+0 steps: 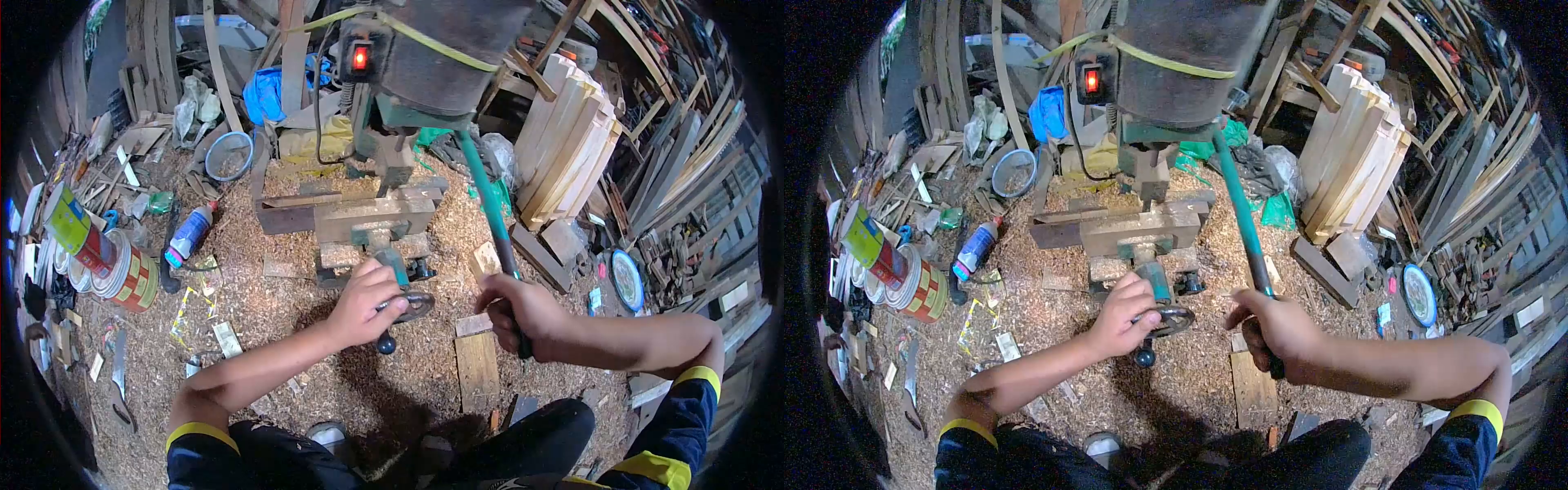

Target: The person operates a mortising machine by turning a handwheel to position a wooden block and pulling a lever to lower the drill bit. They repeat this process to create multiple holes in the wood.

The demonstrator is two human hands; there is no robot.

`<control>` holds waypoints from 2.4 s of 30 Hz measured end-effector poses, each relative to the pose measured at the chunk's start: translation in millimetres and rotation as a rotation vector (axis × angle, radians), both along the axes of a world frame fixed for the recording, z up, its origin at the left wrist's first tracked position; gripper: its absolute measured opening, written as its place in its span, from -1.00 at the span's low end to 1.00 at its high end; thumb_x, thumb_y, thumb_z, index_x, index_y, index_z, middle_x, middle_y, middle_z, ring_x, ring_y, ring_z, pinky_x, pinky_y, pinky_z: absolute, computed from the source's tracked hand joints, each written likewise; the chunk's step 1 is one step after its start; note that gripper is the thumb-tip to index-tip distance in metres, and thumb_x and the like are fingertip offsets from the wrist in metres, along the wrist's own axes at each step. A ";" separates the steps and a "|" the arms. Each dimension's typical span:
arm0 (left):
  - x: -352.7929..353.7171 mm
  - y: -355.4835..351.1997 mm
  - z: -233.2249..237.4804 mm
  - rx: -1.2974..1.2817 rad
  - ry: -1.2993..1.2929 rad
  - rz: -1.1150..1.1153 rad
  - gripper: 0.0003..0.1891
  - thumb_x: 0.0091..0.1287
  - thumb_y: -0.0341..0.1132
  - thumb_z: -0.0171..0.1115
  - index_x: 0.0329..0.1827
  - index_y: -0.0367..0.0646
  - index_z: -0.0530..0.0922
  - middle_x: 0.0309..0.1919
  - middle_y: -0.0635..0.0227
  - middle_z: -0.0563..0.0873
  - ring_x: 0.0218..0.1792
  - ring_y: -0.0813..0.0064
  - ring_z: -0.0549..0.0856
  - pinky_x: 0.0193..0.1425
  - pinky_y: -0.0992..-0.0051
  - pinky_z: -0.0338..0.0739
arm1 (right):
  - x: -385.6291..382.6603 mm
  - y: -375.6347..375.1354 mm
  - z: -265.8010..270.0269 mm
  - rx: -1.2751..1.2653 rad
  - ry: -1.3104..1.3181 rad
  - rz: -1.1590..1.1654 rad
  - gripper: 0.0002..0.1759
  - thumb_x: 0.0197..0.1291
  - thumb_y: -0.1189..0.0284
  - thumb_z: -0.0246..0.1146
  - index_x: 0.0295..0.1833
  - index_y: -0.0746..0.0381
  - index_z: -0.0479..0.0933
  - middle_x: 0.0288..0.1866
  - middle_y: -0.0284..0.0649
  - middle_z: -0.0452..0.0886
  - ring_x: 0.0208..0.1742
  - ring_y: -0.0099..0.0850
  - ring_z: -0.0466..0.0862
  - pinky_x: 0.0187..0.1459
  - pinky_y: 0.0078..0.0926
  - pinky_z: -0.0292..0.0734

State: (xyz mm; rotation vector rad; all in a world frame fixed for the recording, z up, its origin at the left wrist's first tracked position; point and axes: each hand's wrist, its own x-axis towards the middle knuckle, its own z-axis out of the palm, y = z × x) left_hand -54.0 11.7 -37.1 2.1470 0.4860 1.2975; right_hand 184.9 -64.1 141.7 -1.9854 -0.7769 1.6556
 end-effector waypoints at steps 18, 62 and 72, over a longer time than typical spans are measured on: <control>-1.2 12.1 -4.1 -0.021 -0.017 -0.073 -0.74 0.30 -0.20 0.36 -0.42 -0.19 0.59 -0.32 0.26 0.55 -0.18 0.17 0.51 0.00 0.19 0.31 | -6.1 61.5 -262.4 0.926 -0.247 -0.061 -0.29 0.71 0.00 -0.20 0.55 0.40 0.31 0.36 0.09 0.54 0.43 -0.13 0.49 0.48 -0.26 0.31; -0.2 -75.2 79.3 -0.371 1.211 0.419 0.00 0.18 0.40 0.39 0.31 -0.32 0.23 -0.19 -0.15 0.77 -0.22 -0.14 0.83 -0.15 0.07 0.77 | 7.4 54.8 194.4 1.825 0.393 0.144 -0.45 0.63 0.13 0.08 -0.44 0.24 0.52 -0.73 -0.44 0.29 -0.76 -0.58 0.27 -0.52 -0.54 0.38; -8.1 -65.1 63.0 -0.436 1.082 0.341 -0.05 0.18 0.30 0.37 0.34 -0.30 0.20 -0.29 -0.20 0.75 -0.24 -0.20 0.81 -0.14 0.07 0.77 | 6.7 60.2 195.2 1.904 0.480 0.175 -0.48 0.62 0.16 0.08 -0.43 0.22 0.50 -0.73 -0.47 0.25 -0.74 -0.58 0.29 -0.50 -0.53 0.40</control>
